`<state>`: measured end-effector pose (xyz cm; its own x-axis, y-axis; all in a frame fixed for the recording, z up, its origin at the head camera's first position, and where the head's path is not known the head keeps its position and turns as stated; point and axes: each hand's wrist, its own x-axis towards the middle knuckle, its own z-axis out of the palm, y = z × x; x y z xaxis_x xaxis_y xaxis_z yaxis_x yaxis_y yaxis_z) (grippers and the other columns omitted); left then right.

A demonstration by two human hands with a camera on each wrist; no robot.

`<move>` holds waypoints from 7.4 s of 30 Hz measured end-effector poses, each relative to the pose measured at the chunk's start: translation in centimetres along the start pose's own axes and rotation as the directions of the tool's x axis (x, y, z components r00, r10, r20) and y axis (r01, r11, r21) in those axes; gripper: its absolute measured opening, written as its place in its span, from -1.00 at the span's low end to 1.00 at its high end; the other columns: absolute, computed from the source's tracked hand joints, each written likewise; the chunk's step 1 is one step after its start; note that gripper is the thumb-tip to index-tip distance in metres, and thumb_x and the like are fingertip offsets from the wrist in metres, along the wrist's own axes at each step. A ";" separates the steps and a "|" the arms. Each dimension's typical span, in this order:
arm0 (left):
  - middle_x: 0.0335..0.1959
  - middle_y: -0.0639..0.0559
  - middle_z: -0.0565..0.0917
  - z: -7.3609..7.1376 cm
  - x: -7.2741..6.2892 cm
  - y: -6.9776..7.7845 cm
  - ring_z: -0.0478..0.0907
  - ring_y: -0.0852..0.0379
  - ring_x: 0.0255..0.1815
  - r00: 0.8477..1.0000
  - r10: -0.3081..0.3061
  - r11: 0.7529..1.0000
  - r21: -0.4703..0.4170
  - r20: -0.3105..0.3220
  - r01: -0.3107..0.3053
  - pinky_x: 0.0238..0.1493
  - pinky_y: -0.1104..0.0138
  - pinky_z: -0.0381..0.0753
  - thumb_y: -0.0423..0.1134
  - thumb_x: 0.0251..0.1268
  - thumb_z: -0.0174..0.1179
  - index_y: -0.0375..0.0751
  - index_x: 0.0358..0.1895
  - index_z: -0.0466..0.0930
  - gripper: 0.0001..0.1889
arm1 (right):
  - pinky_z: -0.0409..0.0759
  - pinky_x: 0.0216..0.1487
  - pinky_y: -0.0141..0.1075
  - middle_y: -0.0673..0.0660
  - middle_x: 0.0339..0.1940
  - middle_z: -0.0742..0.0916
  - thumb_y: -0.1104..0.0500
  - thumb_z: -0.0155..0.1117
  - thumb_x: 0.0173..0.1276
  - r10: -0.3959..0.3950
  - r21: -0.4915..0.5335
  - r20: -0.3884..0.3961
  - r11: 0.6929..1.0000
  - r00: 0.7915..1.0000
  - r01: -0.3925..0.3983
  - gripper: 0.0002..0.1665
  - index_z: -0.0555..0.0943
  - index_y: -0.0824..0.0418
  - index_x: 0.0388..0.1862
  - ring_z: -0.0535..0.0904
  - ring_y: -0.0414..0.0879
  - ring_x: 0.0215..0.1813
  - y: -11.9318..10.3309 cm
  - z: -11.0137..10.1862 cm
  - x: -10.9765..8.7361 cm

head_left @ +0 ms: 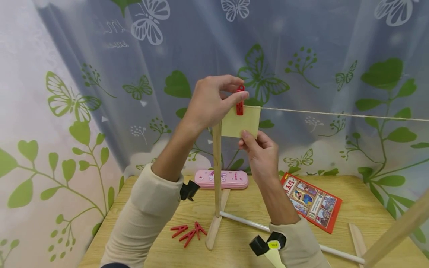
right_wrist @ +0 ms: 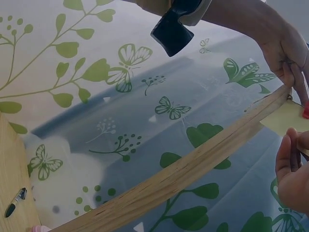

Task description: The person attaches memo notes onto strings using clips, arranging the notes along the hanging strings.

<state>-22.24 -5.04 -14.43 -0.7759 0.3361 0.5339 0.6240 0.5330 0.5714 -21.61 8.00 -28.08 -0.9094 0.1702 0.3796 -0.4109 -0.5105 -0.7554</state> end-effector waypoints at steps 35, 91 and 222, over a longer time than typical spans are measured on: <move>-0.52 0.03 0.65 2.3 -14.2 -14.6 0.38 0.31 -0.70 0.960 -0.069 0.996 -0.074 -0.273 0.050 -0.64 0.44 0.40 -0.25 0.20 0.29 -0.15 -0.12 0.68 -0.81 | 0.59 -0.14 -0.47 -0.15 -0.13 0.67 0.27 0.19 0.36 0.158 -0.588 0.243 0.809 0.957 0.016 -0.67 0.54 0.34 0.08 0.61 -0.31 -0.16 -0.4 -11.4 -4.1; -0.30 0.00 0.66 7.8 -28.8 -28.2 0.54 0.09 -0.27 0.801 -0.499 0.866 0.193 0.329 0.461 -0.26 0.25 0.54 -0.30 -0.04 0.42 -0.23 -0.24 0.65 -0.75 | 0.45 -0.30 -0.26 0.06 -0.41 0.54 0.08 0.67 -0.31 0.526 -0.994 -0.100 -0.085 0.845 -0.065 -0.48 0.57 0.24 -0.40 0.40 -0.12 -0.33 6.6 -23.2 -15.1; -0.38 -0.03 0.70 4.8 -0.2 3.7 0.21 0.14 -0.78 0.973 0.198 0.956 -0.197 -0.114 -0.218 -0.66 0.44 0.16 -0.35 0.28 0.19 -0.28 -0.26 0.62 -0.93 | 0.56 -0.22 -0.43 0.01 -0.39 0.72 0.23 0.22 0.31 0.093 0.146 -0.115 0.986 0.989 -0.076 -0.88 0.71 0.16 -0.34 0.66 -0.19 -0.31 -2.6 -5.0 -1.3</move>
<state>-20.21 0.55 -15.45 -0.6209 0.3443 0.7042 0.7838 0.2835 0.5525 -19.68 13.30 -29.33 -0.9452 0.2178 0.2432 -0.3264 -0.6395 -0.6960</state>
